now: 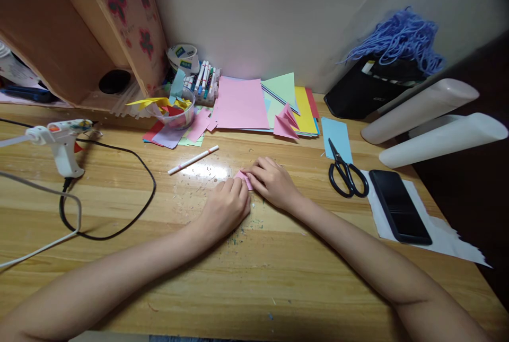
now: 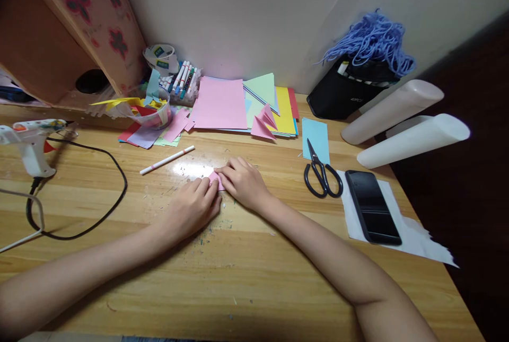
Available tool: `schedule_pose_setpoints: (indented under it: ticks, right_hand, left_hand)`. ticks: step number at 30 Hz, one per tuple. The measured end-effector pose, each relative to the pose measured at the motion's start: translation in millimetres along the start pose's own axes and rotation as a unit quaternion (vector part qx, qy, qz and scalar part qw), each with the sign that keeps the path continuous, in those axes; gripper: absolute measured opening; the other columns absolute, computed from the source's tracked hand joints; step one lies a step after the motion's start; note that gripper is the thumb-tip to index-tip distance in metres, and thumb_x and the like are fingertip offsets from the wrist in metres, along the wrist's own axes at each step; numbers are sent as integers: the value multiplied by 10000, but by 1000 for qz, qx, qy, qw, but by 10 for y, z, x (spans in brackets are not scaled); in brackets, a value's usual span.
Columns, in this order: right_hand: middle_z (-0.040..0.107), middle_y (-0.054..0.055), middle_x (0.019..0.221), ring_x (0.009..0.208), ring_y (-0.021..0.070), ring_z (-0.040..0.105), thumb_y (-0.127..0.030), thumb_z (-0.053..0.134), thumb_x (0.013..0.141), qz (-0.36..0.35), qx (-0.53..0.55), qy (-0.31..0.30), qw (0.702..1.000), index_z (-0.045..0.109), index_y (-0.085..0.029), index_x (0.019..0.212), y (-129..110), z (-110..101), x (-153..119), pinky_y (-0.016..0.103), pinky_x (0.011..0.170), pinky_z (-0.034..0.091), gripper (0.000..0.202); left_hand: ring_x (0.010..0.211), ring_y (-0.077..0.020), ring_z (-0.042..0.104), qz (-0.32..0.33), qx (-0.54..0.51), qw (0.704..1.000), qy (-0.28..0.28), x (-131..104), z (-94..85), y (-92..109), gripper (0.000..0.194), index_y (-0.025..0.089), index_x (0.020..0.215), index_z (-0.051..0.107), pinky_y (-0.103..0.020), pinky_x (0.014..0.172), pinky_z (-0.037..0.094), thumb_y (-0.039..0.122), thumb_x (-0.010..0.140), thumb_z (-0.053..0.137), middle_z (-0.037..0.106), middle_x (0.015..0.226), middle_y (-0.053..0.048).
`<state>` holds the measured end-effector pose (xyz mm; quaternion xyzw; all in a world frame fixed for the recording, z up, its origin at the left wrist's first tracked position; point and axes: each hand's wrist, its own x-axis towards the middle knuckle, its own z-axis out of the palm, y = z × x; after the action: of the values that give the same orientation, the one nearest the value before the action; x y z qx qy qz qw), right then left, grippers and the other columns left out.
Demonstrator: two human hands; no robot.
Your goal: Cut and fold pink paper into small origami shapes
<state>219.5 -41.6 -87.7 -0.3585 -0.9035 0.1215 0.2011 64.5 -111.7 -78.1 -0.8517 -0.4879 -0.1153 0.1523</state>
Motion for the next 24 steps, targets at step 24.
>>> schedule_pose_setpoints:
  ticks: [24]
  right_hand:
    - [584, 73, 862, 818, 200, 497, -474, 528, 821, 4, 53, -17, 998, 569, -172, 1064, 44, -16, 9, 300, 690, 400, 390]
  left_hand:
    - [806, -196, 512, -178, -189, 965, -50, 57, 75, -245, 162, 146, 927, 534, -305, 672, 397, 274, 841, 485, 558, 881, -73]
